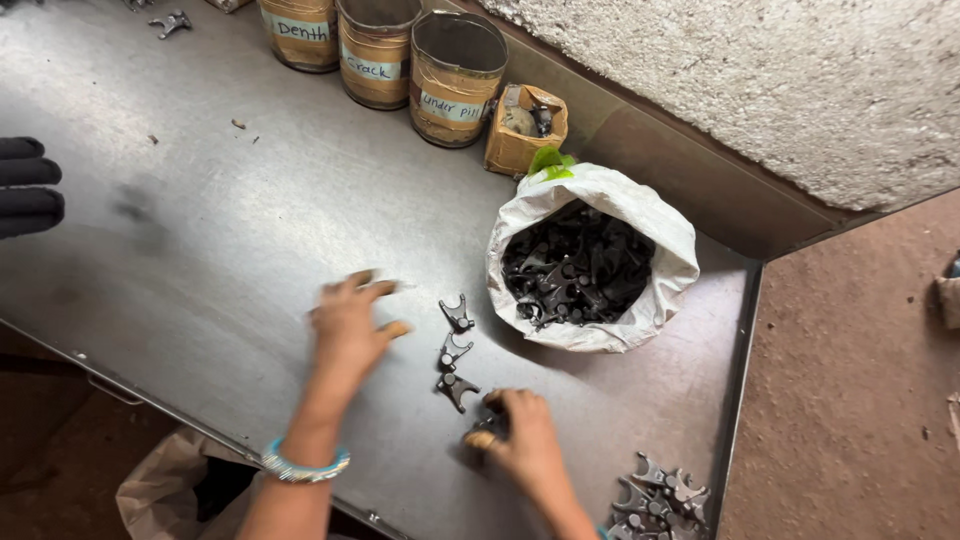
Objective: The person picks small metal castings one at a time from a white sack on a metal table, turns each casting over in both hands, and sorts them into labeled tins and piles by type, while another gloved worker sorts a pile at the far end of the table.
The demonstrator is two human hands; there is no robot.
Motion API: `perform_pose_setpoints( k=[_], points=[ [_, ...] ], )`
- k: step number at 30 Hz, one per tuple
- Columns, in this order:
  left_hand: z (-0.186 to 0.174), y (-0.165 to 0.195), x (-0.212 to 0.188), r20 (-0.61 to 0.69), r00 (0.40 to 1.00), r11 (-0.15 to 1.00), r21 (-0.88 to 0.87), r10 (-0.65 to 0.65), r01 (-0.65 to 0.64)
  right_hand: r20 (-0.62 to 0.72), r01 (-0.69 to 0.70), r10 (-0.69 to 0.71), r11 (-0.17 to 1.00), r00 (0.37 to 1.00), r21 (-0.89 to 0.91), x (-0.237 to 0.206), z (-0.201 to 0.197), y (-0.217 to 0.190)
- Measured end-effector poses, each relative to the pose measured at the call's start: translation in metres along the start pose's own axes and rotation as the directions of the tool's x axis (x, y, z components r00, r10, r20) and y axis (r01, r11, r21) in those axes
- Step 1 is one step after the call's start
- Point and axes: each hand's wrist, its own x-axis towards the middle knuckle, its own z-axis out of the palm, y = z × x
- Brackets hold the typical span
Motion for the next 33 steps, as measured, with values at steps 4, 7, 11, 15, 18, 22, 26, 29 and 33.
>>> perform_pose_setpoints(
  k=[4,7,11,15,18,22,26,29,33],
  points=[
    [-0.033,-0.025,-0.019,0.211,0.912,0.928,0.208,-0.351,0.309,-0.042,-0.109,0.106,0.991,0.993,-0.079,-0.027,0.03,-0.011],
    [-0.025,-0.018,-0.016,0.251,0.923,0.947,0.215,-0.291,0.24,0.001,-0.19,0.19,0.979,0.982,0.07,-0.028,0.028,0.004],
    [0.004,-0.008,0.004,0.361,0.914,0.982,0.114,-0.183,0.152,0.087,-0.22,0.242,0.604,0.966,0.766,-0.045,0.012,0.04],
    [0.042,0.011,0.024,0.43,0.901,0.99,0.083,0.064,-0.11,0.054,-0.126,0.289,0.239,0.956,0.963,-0.066,0.008,0.074],
    [0.064,0.029,0.022,0.507,0.849,0.969,0.097,0.149,-0.229,0.143,-0.152,0.359,-0.002,0.922,0.988,-0.081,0.006,0.092],
    [0.073,0.043,0.003,0.598,0.776,0.956,0.052,0.202,-0.289,0.191,-0.159,0.41,-0.113,0.892,0.981,-0.09,0.007,0.103],
    [0.068,0.037,-0.04,0.296,0.861,0.896,-0.297,0.414,-0.329,0.232,-0.156,0.435,-0.202,0.87,0.967,-0.09,0.013,0.104],
    [0.074,0.038,-0.094,-0.014,0.869,0.793,-0.401,0.495,-0.458,0.259,-0.132,0.439,-0.3,0.86,0.945,-0.088,0.022,0.104],
    [0.096,0.038,-0.137,0.478,0.838,0.383,-0.849,0.263,0.364,0.266,-0.106,0.461,-0.344,0.847,0.933,-0.085,0.039,0.105]
  ],
)
